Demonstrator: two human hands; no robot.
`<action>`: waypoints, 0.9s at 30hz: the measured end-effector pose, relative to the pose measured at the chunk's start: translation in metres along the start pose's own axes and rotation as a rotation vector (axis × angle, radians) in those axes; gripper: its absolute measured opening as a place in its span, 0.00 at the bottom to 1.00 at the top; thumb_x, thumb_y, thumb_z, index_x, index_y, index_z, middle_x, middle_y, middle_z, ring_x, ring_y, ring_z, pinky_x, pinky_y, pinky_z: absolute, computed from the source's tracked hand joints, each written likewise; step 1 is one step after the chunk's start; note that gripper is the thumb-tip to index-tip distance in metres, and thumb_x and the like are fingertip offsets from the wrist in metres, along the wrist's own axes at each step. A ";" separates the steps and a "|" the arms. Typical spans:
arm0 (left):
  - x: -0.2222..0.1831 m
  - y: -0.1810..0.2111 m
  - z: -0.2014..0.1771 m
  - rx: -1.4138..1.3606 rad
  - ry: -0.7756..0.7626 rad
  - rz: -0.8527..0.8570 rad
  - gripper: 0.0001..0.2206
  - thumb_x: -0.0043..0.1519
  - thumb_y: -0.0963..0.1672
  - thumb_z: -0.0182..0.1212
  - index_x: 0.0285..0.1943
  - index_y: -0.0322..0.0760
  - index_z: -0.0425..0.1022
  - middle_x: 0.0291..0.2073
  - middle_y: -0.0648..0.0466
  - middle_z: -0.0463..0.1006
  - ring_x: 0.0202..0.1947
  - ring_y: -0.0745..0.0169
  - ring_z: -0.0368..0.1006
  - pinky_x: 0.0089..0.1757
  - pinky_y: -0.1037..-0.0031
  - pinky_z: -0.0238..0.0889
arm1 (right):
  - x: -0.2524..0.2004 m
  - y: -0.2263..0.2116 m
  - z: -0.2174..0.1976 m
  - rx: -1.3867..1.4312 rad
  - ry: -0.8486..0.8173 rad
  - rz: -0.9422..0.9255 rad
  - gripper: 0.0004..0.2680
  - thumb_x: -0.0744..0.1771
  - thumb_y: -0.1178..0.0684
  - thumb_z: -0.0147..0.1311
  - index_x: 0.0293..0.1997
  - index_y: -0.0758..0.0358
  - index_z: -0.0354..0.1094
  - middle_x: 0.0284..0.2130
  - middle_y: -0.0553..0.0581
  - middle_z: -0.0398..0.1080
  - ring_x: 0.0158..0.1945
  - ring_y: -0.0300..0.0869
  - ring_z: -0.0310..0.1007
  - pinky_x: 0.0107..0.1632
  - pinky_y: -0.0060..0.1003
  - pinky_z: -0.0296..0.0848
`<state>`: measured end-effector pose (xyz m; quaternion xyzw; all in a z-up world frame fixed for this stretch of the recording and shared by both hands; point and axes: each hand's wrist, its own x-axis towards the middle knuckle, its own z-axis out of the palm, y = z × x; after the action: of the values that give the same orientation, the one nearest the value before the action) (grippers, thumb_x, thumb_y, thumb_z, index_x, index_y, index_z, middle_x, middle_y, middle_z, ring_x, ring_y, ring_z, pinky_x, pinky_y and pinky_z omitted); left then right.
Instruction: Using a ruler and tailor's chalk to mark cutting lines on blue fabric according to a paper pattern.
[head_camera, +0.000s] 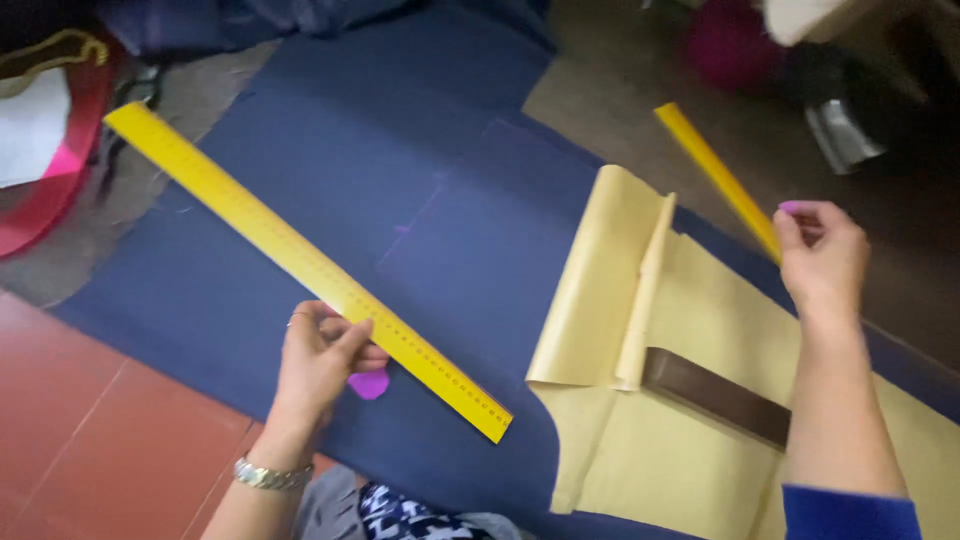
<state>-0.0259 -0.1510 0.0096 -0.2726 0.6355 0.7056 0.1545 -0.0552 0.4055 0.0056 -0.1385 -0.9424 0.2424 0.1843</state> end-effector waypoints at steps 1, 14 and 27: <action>0.001 0.002 -0.005 0.005 0.017 -0.006 0.14 0.61 0.37 0.56 0.47 0.33 0.52 0.28 0.40 0.70 0.23 0.47 0.76 0.27 0.67 0.74 | -0.010 -0.039 0.006 0.011 -0.015 -0.001 0.04 0.70 0.59 0.54 0.48 0.62 0.72 0.36 0.56 0.73 0.38 0.41 0.72 0.43 0.36 0.69; -0.012 0.029 -0.093 0.094 0.039 0.179 0.15 0.60 0.37 0.54 0.54 0.22 0.59 0.26 0.43 0.68 0.16 0.51 0.71 0.20 0.60 0.73 | -0.197 -0.337 0.142 0.417 -0.770 -0.429 0.10 0.62 0.56 0.57 0.46 0.61 0.68 0.38 0.59 0.68 0.41 0.57 0.73 0.40 0.47 0.74; 0.000 0.013 -0.113 0.610 0.326 0.127 0.12 0.61 0.43 0.53 0.48 0.44 0.82 0.31 0.57 0.80 0.32 0.66 0.69 0.40 0.77 0.59 | -0.205 -0.352 0.163 0.251 -0.926 -0.193 0.14 0.60 0.50 0.64 0.40 0.49 0.56 0.36 0.50 0.68 0.36 0.49 0.70 0.37 0.45 0.67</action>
<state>-0.0114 -0.2640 0.0151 -0.2829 0.8490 0.4389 0.0814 0.0003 -0.0295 -0.0064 0.0950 -0.8973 0.3723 -0.2173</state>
